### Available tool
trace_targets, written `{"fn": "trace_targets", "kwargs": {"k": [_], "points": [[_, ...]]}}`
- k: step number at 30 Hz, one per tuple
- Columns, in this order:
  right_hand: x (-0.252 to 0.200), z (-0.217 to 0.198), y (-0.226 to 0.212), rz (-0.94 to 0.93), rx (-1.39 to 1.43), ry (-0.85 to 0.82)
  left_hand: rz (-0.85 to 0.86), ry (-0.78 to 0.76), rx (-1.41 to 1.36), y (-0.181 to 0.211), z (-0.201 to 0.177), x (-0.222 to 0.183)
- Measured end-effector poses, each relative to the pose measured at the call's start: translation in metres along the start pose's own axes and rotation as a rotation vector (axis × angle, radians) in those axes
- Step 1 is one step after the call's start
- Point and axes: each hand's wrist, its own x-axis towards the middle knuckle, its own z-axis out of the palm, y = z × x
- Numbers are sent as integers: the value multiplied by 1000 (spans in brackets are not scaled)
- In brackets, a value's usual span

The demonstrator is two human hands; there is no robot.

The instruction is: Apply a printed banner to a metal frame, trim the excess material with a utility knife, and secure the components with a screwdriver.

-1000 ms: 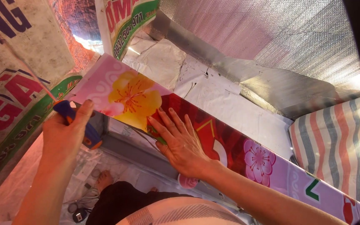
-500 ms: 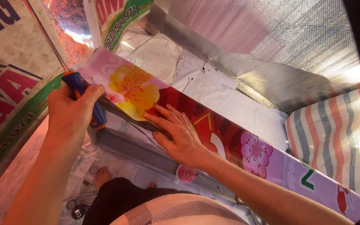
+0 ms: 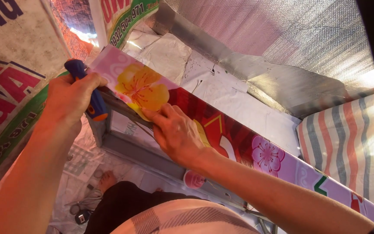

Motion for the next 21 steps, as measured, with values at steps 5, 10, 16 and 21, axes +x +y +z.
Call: {"fn": "trace_targets", "kwargs": {"k": [5, 10, 16, 21], "points": [[5, -1, -1, 144, 199, -21, -15, -27, 11, 14, -1, -11], [6, 0, 1, 51, 159, 35, -19, -42, 5, 15, -2, -12], [5, 7, 6, -38, 177, 104, -13, -36, -40, 11, -1, -9], [12, 3, 3, -18, 251, 93, -38, -21, -87, 8, -1, -5]]}}
